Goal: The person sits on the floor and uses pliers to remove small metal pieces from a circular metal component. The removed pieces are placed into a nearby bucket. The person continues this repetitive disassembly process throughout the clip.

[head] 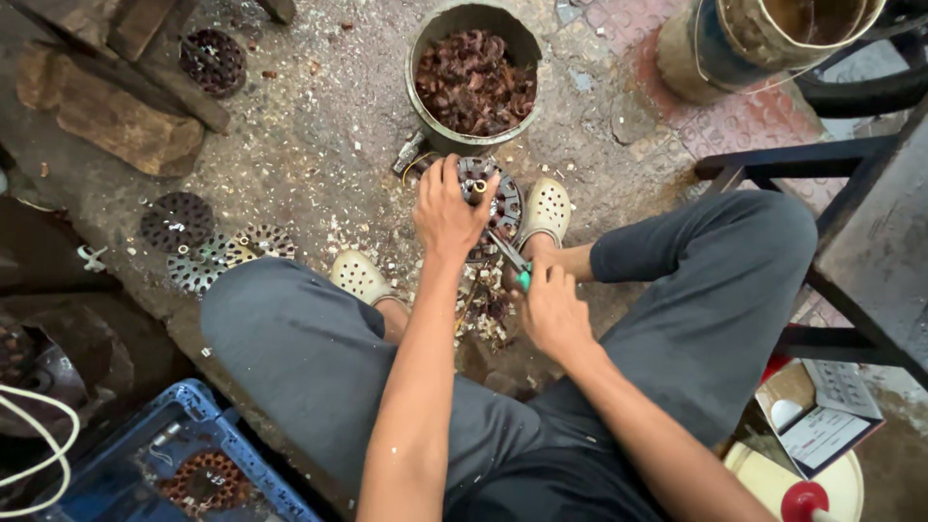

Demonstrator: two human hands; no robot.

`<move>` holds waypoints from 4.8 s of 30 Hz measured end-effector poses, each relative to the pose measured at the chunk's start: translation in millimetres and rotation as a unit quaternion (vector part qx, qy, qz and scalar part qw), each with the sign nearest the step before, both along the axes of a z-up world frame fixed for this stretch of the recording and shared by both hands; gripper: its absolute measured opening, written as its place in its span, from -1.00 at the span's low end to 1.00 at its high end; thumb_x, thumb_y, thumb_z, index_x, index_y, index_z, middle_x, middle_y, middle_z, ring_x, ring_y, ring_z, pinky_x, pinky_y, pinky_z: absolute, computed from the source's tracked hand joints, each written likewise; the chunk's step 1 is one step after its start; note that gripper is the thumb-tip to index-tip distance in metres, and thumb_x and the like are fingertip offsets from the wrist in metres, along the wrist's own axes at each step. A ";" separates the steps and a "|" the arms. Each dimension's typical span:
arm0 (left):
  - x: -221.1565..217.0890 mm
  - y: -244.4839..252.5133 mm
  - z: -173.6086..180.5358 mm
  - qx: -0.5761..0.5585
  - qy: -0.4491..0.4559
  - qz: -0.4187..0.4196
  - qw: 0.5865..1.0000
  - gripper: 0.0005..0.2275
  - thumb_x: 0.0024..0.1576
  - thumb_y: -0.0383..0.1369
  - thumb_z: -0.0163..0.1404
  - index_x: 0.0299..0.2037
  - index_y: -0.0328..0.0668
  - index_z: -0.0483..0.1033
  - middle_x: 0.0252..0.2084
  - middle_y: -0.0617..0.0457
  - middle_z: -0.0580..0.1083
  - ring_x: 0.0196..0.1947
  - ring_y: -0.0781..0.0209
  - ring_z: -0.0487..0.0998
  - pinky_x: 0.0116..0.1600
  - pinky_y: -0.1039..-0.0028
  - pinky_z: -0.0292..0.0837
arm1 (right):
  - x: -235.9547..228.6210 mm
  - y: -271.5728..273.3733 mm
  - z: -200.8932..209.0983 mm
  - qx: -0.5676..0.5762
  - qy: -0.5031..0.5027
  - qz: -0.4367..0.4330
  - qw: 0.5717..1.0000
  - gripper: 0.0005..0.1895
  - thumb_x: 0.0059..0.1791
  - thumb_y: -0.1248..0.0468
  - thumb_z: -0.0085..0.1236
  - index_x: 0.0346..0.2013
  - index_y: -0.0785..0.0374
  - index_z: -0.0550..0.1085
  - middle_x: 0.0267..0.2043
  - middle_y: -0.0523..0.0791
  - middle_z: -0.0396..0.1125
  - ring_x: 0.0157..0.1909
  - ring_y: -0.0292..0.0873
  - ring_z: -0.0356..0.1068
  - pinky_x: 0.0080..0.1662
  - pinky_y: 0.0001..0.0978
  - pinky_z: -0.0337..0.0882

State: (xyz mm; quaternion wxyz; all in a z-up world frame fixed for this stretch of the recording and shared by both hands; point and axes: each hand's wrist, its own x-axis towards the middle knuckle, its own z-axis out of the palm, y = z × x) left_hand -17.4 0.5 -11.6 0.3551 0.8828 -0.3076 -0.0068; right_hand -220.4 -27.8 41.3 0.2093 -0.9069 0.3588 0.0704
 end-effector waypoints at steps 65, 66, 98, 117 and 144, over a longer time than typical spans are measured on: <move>-0.3 -10.9 1.1 -0.011 -0.021 0.035 0.999 -0.47 0.12 0.01 0.15 0.13 -0.26 0.50 0.14 -0.20 0.48 0.15 -0.20 0.49 0.17 0.10 0.45 | -35.0 -56.5 -51.8 0.007 -0.053 0.191 0.980 -0.37 -0.14 0.10 0.26 0.10 0.43 0.38 0.01 0.18 0.35 0.05 0.15 0.34 -0.01 0.11 0.35; -0.1 -10.6 2.4 -0.016 -0.023 0.035 0.999 -0.47 0.12 0.01 0.15 0.13 -0.26 0.50 0.13 -0.19 0.48 0.15 -0.20 0.49 0.17 0.09 0.45 | -35.0 -53.6 -48.0 0.031 -0.012 0.158 0.987 -0.44 -0.13 0.11 0.23 0.05 0.38 0.40 -0.03 0.16 0.37 0.03 0.14 0.36 -0.02 0.08 0.37; 8.3 -8.2 -1.6 0.002 -0.028 0.034 0.999 -0.47 0.12 -0.02 0.15 0.14 -0.27 0.52 0.12 -0.23 0.49 0.13 -0.20 0.51 0.15 0.08 0.49 | -4.2 -82.6 2.4 0.154 -0.007 0.059 0.986 -0.36 -0.34 0.07 0.36 -0.02 0.20 0.47 -0.39 0.00 0.49 -0.37 0.02 0.53 -0.24 -0.11 0.50; 15.5 2.9 2.7 -0.107 0.076 -0.002 0.991 -0.46 0.23 -0.01 0.01 0.18 -0.38 0.42 0.13 -0.26 0.49 0.08 -0.20 0.54 0.16 0.10 0.45 | 2.0 -35.2 26.6 0.886 -0.194 -0.285 0.309 -0.18 -0.27 0.05 0.19 0.20 0.36 0.25 -0.02 0.02 0.36 -0.16 -0.05 0.43 -0.19 -0.14 0.58; 46.1 -6.4 37.9 -0.087 -0.006 -0.247 0.965 -0.64 0.02 -0.48 0.02 0.05 -0.39 0.48 0.08 -0.26 0.48 0.19 -0.33 0.45 0.36 0.08 0.33 | 8.2 -88.0 13.9 0.788 0.069 -0.277 0.546 -0.53 -0.11 0.24 0.01 0.11 0.12 0.41 -0.55 -0.24 0.06 -0.63 -0.34 0.01 -0.57 -0.45 0.04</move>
